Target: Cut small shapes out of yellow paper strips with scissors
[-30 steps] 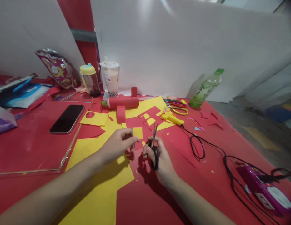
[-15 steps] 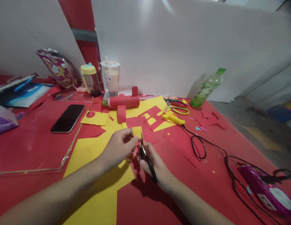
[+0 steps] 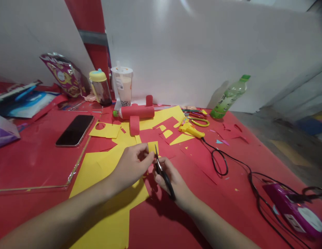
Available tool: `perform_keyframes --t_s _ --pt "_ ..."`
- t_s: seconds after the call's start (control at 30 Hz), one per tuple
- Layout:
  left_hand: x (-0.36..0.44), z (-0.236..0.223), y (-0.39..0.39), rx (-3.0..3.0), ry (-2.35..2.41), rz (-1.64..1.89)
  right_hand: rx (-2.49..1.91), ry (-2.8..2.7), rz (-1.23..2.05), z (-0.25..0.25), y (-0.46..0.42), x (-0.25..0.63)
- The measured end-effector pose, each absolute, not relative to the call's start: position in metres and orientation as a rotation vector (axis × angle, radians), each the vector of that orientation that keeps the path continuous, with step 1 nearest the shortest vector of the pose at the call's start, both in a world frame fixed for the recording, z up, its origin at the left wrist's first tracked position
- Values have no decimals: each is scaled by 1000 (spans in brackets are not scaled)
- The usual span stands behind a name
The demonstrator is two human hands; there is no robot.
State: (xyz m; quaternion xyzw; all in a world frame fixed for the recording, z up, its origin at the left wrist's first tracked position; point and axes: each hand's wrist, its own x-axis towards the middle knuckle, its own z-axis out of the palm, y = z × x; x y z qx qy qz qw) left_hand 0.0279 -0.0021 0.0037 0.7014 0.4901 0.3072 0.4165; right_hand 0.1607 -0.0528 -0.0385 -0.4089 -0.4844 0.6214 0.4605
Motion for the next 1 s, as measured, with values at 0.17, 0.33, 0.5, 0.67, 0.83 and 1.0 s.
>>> perform_keyframes --t_s 0.17,0.33,0.5,0.67,0.83,1.0 --pt "28 6 -2 1770 1243 767 -983 -1153 1534 -37 -52 160" --pt "29 8 -4 1711 1234 763 -882 -1120 1585 -40 -53 161" --pt "30 9 -5 1634 1205 769 -869 -1128 1609 -39 -55 162" --pt "31 9 -5 1549 1179 782 -861 -1132 1614 -40 -56 161" --pt "32 8 -7 1497 1157 779 -834 -1142 1622 -39 -55 161" --pt "32 10 -9 1430 1116 791 -811 -1152 1620 -38 -54 162"
